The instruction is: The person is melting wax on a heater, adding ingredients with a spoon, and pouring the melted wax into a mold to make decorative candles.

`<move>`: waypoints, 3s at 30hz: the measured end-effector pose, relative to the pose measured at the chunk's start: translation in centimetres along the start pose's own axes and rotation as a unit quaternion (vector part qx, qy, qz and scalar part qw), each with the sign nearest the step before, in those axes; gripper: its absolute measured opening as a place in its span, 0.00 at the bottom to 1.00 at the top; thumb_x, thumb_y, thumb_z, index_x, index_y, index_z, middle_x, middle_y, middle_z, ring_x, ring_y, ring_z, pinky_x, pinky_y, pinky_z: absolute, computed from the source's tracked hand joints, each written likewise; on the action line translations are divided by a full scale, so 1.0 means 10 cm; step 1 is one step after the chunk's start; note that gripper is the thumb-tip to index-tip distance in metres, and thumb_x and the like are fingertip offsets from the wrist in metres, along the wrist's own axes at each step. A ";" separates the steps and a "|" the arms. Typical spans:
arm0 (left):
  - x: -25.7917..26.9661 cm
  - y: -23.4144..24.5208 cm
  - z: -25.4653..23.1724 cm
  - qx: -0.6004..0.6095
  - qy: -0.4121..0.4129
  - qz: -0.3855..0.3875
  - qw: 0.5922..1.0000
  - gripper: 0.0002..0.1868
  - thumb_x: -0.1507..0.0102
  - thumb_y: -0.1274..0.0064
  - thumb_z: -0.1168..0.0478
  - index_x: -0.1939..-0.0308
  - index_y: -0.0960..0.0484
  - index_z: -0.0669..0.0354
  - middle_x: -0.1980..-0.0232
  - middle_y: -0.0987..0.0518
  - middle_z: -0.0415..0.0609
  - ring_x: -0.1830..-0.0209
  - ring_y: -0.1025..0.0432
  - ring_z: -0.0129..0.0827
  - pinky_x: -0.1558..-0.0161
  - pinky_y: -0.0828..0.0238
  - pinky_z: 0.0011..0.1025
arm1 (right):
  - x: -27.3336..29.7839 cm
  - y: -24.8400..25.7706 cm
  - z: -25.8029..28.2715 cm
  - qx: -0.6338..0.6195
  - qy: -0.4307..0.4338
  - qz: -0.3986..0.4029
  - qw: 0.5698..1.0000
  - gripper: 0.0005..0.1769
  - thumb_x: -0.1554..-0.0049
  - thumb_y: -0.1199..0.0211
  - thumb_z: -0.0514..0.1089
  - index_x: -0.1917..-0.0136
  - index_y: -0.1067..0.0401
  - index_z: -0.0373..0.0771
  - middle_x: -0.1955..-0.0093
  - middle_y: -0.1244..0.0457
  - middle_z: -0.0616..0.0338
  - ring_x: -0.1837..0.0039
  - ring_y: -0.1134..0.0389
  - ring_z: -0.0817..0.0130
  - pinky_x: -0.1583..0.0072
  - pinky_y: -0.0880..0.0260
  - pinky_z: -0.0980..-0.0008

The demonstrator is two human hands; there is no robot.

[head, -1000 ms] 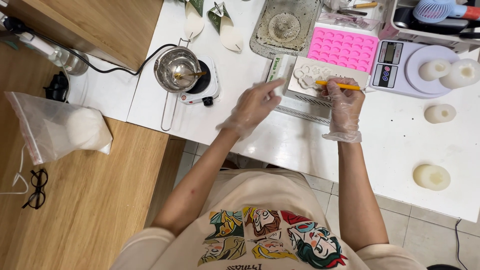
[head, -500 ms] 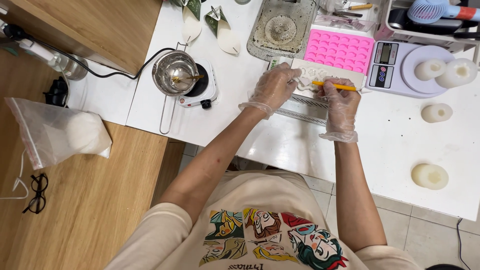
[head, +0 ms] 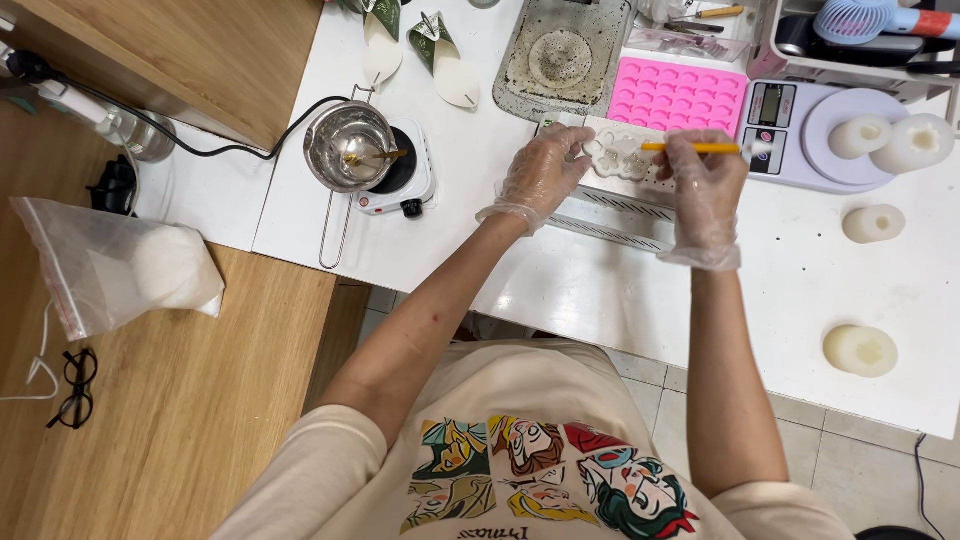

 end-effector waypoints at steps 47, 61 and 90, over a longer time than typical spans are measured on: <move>-0.03 0.00 0.04 -0.001 0.003 -0.026 1.000 0.11 0.39 0.40 0.62 0.53 0.16 0.57 0.54 0.19 0.46 0.60 0.22 0.35 0.53 0.26 0.34 | -0.56 -0.15 -0.19 0.131 -0.011 0.152 0.980 0.03 0.36 0.36 0.34 0.50 0.25 0.31 0.57 0.31 0.52 0.57 0.29 0.67 0.53 0.26 0.69; 0.00 -0.02 -0.11 -0.110 -0.094 -0.042 0.989 0.13 0.39 0.41 0.63 0.51 0.15 0.58 0.52 0.19 0.50 0.51 0.23 0.45 0.48 0.26 0.39 | -0.56 -0.09 -0.40 0.004 -0.085 0.120 0.989 0.01 0.37 0.38 0.30 0.51 0.26 0.29 0.58 0.32 0.53 0.58 0.29 0.68 0.52 0.25 0.69; -0.03 -0.33 -0.05 -0.305 -0.118 0.010 0.945 0.16 0.32 0.52 0.62 0.41 0.22 0.61 0.47 0.22 0.47 0.44 0.31 0.41 0.41 0.34 0.47 | -0.49 -0.09 -0.40 -0.035 -0.097 0.105 0.989 0.02 0.37 0.38 0.30 0.51 0.26 0.28 0.60 0.32 0.53 0.59 0.30 0.68 0.53 0.25 0.69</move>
Point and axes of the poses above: each hand's wrist, its own x-axis away from the middle knuckle, its own y-axis out of the back of the hand, z = x × y, the point moved 9 cm from there along -x, towards the middle knuckle
